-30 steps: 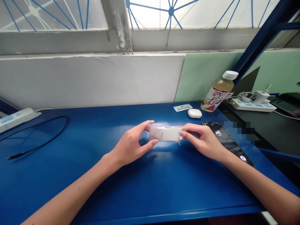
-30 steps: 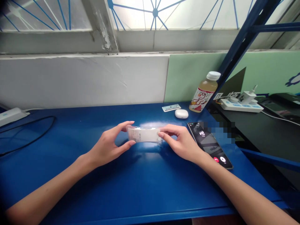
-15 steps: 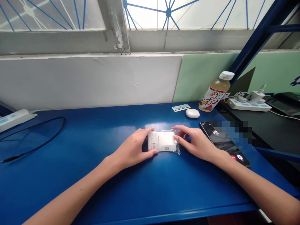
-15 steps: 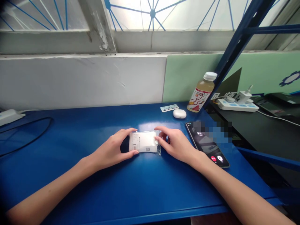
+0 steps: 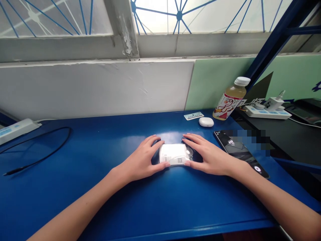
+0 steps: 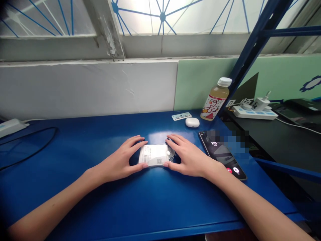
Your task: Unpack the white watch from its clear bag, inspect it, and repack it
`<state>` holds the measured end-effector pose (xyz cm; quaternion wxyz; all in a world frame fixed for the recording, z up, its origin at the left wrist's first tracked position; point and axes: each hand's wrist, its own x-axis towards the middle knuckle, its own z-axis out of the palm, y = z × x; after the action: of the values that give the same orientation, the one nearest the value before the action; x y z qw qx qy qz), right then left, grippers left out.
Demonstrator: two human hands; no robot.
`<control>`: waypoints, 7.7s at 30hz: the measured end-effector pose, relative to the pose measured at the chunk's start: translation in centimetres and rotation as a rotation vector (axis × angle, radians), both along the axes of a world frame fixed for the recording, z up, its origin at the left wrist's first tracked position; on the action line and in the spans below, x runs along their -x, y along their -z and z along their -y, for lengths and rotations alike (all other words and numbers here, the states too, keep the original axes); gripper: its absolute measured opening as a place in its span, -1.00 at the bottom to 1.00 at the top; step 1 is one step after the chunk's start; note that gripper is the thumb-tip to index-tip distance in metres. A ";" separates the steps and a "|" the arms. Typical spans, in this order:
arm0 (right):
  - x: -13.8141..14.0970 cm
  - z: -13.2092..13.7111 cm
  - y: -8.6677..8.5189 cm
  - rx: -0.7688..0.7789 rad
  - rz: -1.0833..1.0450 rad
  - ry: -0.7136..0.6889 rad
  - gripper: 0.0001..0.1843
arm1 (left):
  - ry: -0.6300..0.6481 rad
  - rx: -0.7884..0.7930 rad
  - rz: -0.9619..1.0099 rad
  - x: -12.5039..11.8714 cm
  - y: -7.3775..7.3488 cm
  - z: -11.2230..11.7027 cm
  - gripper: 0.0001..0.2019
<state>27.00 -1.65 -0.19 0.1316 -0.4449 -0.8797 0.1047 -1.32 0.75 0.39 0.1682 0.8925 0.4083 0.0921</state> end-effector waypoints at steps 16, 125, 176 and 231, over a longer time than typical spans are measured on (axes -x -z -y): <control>0.8 0.4 0.4 0.037 -0.121 0.022 -0.28 | 0.095 -0.054 -0.002 -0.6 0.3 -0.1 -0.29; 0.2 0.2 -0.5 -0.053 -0.140 -0.034 -0.62 | 0.073 -0.082 -0.008 -0.9 0.9 -0.3 -0.43; -0.1 0.1 -0.5 -0.071 -0.135 -0.052 -0.71 | 0.088 -0.142 -0.029 -1.0 -0.3 -0.4 -0.49; 10.3 -4.4 -5.2 1.203 -1.481 -0.339 -0.64 | -0.108 1.129 1.173 -4.9 -2.6 2.9 -0.61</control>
<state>16.75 2.75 4.96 0.3857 -0.1267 -0.4257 0.8087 3.56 -2.18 3.02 0.7743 0.4589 0.2811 0.3329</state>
